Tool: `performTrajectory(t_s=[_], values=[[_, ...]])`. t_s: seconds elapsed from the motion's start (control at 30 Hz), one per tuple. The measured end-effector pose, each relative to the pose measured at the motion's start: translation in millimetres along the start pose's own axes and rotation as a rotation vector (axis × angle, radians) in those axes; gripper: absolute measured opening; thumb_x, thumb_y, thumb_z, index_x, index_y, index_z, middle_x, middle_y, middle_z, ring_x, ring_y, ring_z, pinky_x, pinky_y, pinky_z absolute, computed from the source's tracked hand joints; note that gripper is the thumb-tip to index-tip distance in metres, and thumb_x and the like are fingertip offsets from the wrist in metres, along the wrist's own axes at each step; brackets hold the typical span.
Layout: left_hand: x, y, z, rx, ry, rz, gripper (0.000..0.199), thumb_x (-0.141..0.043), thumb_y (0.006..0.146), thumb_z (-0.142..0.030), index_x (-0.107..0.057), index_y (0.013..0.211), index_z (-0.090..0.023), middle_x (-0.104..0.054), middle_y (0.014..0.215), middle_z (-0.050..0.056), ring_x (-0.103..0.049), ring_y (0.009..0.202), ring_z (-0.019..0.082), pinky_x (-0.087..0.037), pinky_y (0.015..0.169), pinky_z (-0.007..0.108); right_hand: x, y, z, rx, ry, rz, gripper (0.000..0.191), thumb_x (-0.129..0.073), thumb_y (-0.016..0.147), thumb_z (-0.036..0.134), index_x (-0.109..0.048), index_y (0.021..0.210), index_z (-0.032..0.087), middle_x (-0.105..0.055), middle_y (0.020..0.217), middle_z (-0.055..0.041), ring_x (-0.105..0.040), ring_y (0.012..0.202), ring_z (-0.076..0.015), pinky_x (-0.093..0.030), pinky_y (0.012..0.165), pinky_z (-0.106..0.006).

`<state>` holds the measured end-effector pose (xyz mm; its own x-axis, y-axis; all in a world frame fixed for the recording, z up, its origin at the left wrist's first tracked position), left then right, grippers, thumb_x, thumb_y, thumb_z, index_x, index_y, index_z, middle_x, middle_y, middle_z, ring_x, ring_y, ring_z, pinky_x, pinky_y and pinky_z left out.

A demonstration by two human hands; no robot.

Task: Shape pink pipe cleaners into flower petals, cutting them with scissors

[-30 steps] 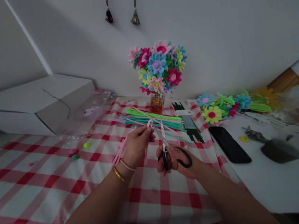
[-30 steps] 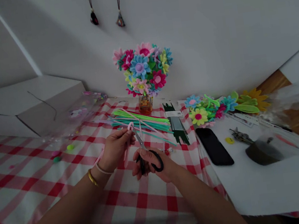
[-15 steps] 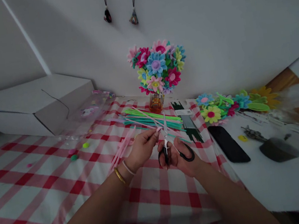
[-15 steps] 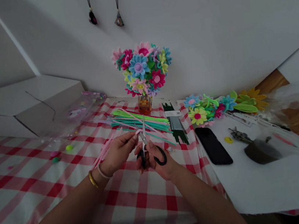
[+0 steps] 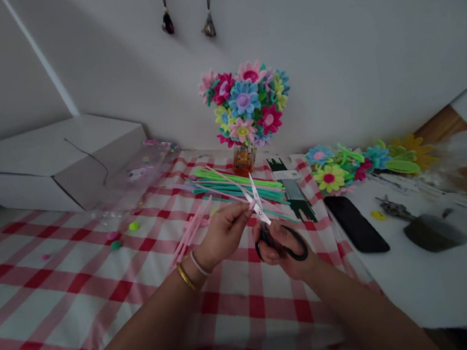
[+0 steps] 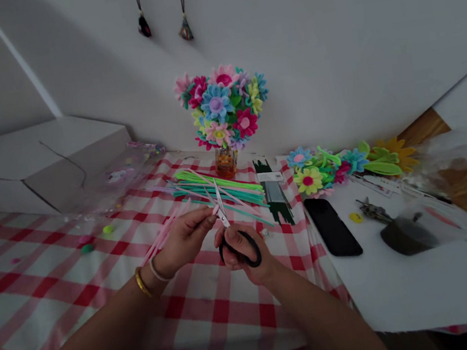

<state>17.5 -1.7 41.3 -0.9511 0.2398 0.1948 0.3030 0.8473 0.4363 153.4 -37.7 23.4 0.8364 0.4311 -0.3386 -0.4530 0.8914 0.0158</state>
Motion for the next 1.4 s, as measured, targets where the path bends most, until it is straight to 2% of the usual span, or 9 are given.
performTrajectory(t_s=[0.23, 0.37, 0.47, 0.6, 0.77, 0.93, 1.1, 1.2, 1.4], values=[[-2.6, 1.2, -1.6, 0.013, -0.003, 0.040, 0.022, -0.049, 0.079, -0.032, -0.066, 0.078, -0.018, -0.053, 0.065, 0.001, -0.047, 0.061, 0.012, -0.037, 0.060, 0.022, 7.6, 3.5, 8.6, 0.151, -0.077, -0.160, 0.031, -0.054, 0.075, 0.048, -0.054, 0.074, 0.017, -0.033, 0.039, 0.0083, -0.023, 0.033, -0.0039, -0.017, 0.035, -0.019], [29.3, 8.9, 14.1, 0.298, -0.018, -0.104, 0.024, -0.054, 0.074, -0.039, -0.062, 0.072, -0.017, -0.047, 0.051, -0.002, -0.036, 0.040, 0.007, -0.029, 0.041, 0.020, 21.4, 9.9, 13.6, 0.230, -0.166, -0.211, 0.031, -0.052, 0.076, 0.049, -0.053, 0.082, 0.018, -0.046, 0.047, 0.0044, -0.038, 0.038, -0.0078, -0.026, 0.039, -0.021], [64.9, 13.0, 24.1, 0.385, -0.021, -0.143, 0.025, -0.055, 0.072, -0.039, -0.056, 0.061, -0.016, -0.045, 0.047, -0.002, -0.041, 0.039, 0.008, -0.033, 0.042, 0.021, 25.7, 12.6, 14.5, 0.193, -0.194, -0.240, 0.032, -0.050, 0.078, 0.049, -0.053, 0.085, 0.018, -0.048, 0.049, 0.0035, -0.041, 0.040, -0.0087, -0.028, 0.040, -0.022], [96.8, 12.4, 33.1, 0.487, 0.204, -0.203, 0.022, -0.060, 0.065, -0.032, -0.050, 0.052, -0.017, -0.045, 0.046, -0.002, -0.049, 0.046, 0.012, -0.035, 0.046, 0.023, 22.1, 13.4, 15.5, 0.146, -0.266, -0.237, 0.028, -0.054, 0.076, 0.045, -0.052, 0.081, 0.017, -0.049, 0.049, 0.0038, -0.042, 0.041, -0.0088, -0.030, 0.040, -0.021], [106.6, 12.1, 33.7, 0.458, 0.754, -0.141, 0.028, -0.055, 0.065, -0.040, -0.049, 0.050, -0.016, -0.043, 0.048, -0.002, -0.041, 0.048, 0.011, -0.024, 0.047, 0.024, 25.4, 15.5, 14.6, 0.042, -0.448, -0.218, 0.029, -0.063, 0.068, 0.039, -0.050, 0.083, 0.018, -0.051, 0.057, 0.0039, -0.047, 0.046, -0.0089, -0.037, 0.044, -0.022], [101.5, 13.5, 32.8, 0.444, 0.882, -0.117, 0.026, -0.051, 0.067, -0.038, -0.054, 0.055, -0.015, -0.048, 0.051, -0.001, -0.041, 0.050, 0.012, -0.023, 0.048, 0.024, 41.0, 18.1, 6.5, 0.020, -0.600, -0.253, 0.033, -0.064, 0.066, 0.034, -0.049, 0.091, 0.021, -0.051, 0.060, 0.0053, -0.046, 0.048, -0.0086, -0.037, 0.045, -0.021], [74.3, 16.6, 28.8, 0.309, 0.706, -0.134, 0.021, -0.050, 0.069, -0.032, -0.061, 0.065, -0.015, -0.055, 0.055, -0.001, -0.047, 0.053, 0.012, -0.030, 0.051, 0.023, 59.3, 23.2, 11.4, 0.187, -1.067, -0.559, 0.030, -0.056, 0.069, 0.024, -0.051, 0.098, 0.024, -0.063, 0.078, 0.0007, -0.058, 0.064, -0.0151, -0.043, 0.061, -0.028], [59.1, 16.7, 27.4, 0.228, 0.697, -0.117, 0.021, -0.049, 0.071, -0.030, -0.061, 0.062, -0.015, -0.053, 0.053, -0.001, -0.047, 0.052, 0.011, -0.030, 0.051, 0.023, 69.6, 31.1, 17.0, 0.279, -1.393, -0.685, 0.033, -0.051, 0.071, 0.019, -0.052, 0.104, 0.022, -0.066, 0.081, -0.0019, -0.060, 0.075, -0.0180, -0.037, 0.079, -0.033], [43.7, 15.7, 28.9, 0.154, 0.694, -0.058, 0.021, -0.049, 0.073, -0.027, -0.060, 0.060, -0.016, -0.058, 0.058, 0.000, -0.049, 0.056, 0.011, -0.032, 0.052, 0.023, 90.8, 48.1, 9.1, 0.086, -1.735, -0.720, 0.033, -0.044, 0.076, 0.017, -0.053, 0.108, 0.020, -0.067, 0.078, -0.0070, -0.060, 0.077, -0.0211, -0.029, 0.080, -0.035]])
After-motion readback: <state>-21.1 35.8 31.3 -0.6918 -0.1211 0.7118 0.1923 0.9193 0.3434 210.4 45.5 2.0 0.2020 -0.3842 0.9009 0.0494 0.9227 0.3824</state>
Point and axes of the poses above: each hand's wrist, its own y-axis towards the middle knuckle, its own x-axis out of the back of the hand, z = x × y, the point moved 2 cm from there along y, towards the middle knuckle
